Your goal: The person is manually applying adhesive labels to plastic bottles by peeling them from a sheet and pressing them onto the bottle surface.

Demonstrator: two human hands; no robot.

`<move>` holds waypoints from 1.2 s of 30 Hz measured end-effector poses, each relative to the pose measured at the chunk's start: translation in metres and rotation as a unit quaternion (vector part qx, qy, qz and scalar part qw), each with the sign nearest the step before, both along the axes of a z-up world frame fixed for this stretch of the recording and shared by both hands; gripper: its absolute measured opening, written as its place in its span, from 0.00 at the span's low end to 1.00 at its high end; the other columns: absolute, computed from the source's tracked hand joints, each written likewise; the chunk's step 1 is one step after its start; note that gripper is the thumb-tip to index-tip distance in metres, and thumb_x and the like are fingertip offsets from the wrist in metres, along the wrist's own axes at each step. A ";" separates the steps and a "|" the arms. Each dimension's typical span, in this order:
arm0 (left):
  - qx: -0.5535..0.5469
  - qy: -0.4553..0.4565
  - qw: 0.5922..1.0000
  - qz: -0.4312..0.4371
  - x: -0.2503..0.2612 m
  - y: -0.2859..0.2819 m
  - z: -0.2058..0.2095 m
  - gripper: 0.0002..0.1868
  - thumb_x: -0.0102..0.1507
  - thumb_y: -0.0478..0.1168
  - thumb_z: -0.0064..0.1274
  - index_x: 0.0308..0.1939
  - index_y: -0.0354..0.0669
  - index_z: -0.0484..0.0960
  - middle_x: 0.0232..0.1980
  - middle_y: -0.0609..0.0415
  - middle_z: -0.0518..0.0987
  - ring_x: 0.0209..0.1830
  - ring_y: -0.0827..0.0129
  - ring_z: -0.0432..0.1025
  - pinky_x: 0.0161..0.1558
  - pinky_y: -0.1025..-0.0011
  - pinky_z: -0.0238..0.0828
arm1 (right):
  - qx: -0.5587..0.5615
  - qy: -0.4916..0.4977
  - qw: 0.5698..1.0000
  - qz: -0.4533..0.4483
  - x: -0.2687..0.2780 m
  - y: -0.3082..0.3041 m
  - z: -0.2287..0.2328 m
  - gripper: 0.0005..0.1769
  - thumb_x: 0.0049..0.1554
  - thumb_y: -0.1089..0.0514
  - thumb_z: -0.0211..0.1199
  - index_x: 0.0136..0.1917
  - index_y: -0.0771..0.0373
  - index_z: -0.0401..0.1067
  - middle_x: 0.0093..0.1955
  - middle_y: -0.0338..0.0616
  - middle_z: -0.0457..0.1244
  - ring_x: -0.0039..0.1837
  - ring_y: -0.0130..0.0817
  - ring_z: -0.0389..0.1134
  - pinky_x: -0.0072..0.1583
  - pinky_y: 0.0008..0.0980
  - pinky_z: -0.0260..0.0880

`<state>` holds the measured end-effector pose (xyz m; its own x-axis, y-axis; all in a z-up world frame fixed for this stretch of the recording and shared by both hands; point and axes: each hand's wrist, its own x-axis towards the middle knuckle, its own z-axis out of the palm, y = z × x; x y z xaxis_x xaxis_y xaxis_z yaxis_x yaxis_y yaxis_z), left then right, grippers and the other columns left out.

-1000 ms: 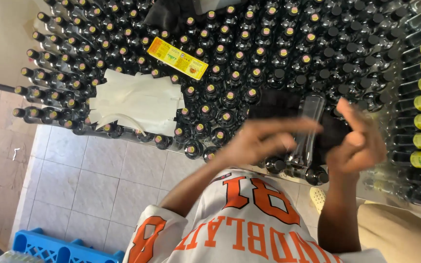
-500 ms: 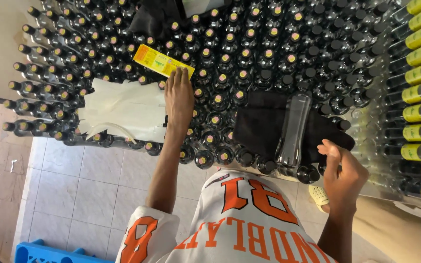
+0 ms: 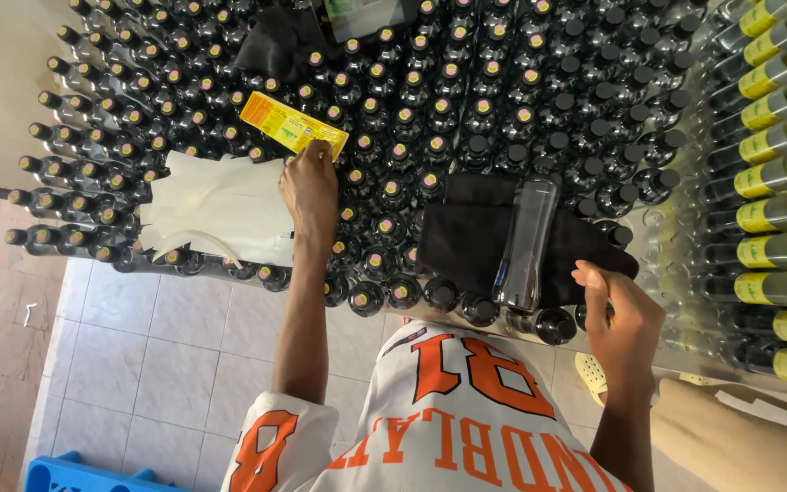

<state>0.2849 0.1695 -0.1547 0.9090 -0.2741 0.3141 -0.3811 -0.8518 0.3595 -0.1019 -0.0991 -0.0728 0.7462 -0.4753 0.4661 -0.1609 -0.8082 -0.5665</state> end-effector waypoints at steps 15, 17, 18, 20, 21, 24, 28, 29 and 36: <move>-0.547 0.100 0.821 -0.133 -0.144 -0.074 0.128 0.08 0.75 0.32 0.55 0.48 0.47 0.89 0.54 0.52 0.85 0.47 0.67 0.82 0.55 0.56 0.84 | -0.090 -0.134 0.984 0.074 0.042 0.015 0.044 0.14 0.70 0.64 0.66 0.64 0.75 0.80 0.68 0.60 0.69 0.66 0.55 0.72 0.64 0.46 0.78; -0.611 0.225 0.734 -0.193 -0.177 -0.094 0.133 0.10 0.71 0.28 0.60 0.57 0.32 0.86 0.55 0.49 0.85 0.43 0.72 0.83 0.52 0.66 0.85 | -0.143 -0.171 0.969 0.101 0.053 0.021 0.056 0.17 0.66 0.64 0.70 0.66 0.76 0.80 0.71 0.64 0.67 0.72 0.59 0.69 0.72 0.55 0.74; -0.610 0.235 0.731 -0.199 -0.189 -0.101 0.139 0.10 0.71 0.28 0.60 0.57 0.32 0.86 0.55 0.49 0.85 0.43 0.72 0.83 0.52 0.66 0.85 | -0.145 -0.166 0.971 0.091 0.057 0.022 0.060 0.17 0.66 0.64 0.70 0.66 0.76 0.80 0.71 0.64 0.67 0.72 0.59 0.69 0.72 0.55 0.74; -0.610 0.292 0.698 -0.234 -0.212 -0.114 0.149 0.13 0.69 0.28 0.63 0.58 0.28 0.87 0.54 0.43 0.87 0.43 0.65 0.86 0.51 0.67 0.86 | -0.187 -0.183 0.961 0.093 0.068 0.021 0.069 0.18 0.66 0.61 0.72 0.65 0.76 0.80 0.71 0.64 0.69 0.71 0.60 0.70 0.76 0.60 0.69; -0.610 0.299 0.693 -0.239 -0.220 -0.117 0.147 0.13 0.69 0.28 0.63 0.58 0.28 0.87 0.54 0.43 0.87 0.43 0.65 0.86 0.51 0.67 0.86 | -0.191 -0.179 0.961 0.085 0.065 0.021 0.072 0.18 0.66 0.61 0.72 0.65 0.76 0.80 0.71 0.64 0.69 0.71 0.60 0.70 0.76 0.60 0.69; -0.617 0.341 0.662 -0.255 -0.234 -0.120 0.142 0.13 0.68 0.25 0.62 0.57 0.24 0.86 0.51 0.42 0.87 0.44 0.62 0.87 0.50 0.67 0.86 | -0.137 -0.174 0.972 0.078 0.065 0.021 0.078 0.23 0.63 0.62 0.77 0.68 0.75 0.79 0.69 0.62 0.70 0.69 0.58 0.72 0.76 0.60 0.70; -0.599 0.363 0.663 -0.265 -0.240 -0.119 0.135 0.13 0.68 0.26 0.63 0.57 0.25 0.86 0.42 0.41 0.88 0.44 0.64 0.86 0.50 0.69 0.84 | -0.075 -0.170 0.979 0.083 0.056 0.023 0.078 0.20 0.63 0.64 0.76 0.65 0.76 0.79 0.63 0.59 0.73 0.65 0.53 0.75 0.75 0.54 0.71; -0.589 0.364 0.672 -0.263 -0.241 -0.120 0.134 0.12 0.68 0.26 0.63 0.56 0.27 0.87 0.42 0.43 0.89 0.46 0.67 0.85 0.50 0.70 0.83 | -0.032 -0.161 0.983 0.088 0.055 0.024 0.077 0.18 0.63 0.66 0.75 0.64 0.75 0.79 0.61 0.57 0.74 0.64 0.52 0.76 0.74 0.53 0.72; -0.569 0.376 0.675 -0.280 -0.243 -0.128 0.128 0.09 0.70 0.29 0.62 0.54 0.31 0.87 0.41 0.42 0.89 0.44 0.67 0.86 0.50 0.69 0.85 | 0.238 -0.113 0.964 0.028 0.038 0.018 0.056 0.13 0.60 0.63 0.78 0.57 0.70 0.82 0.54 0.52 0.75 0.60 0.44 0.78 0.68 0.47 0.77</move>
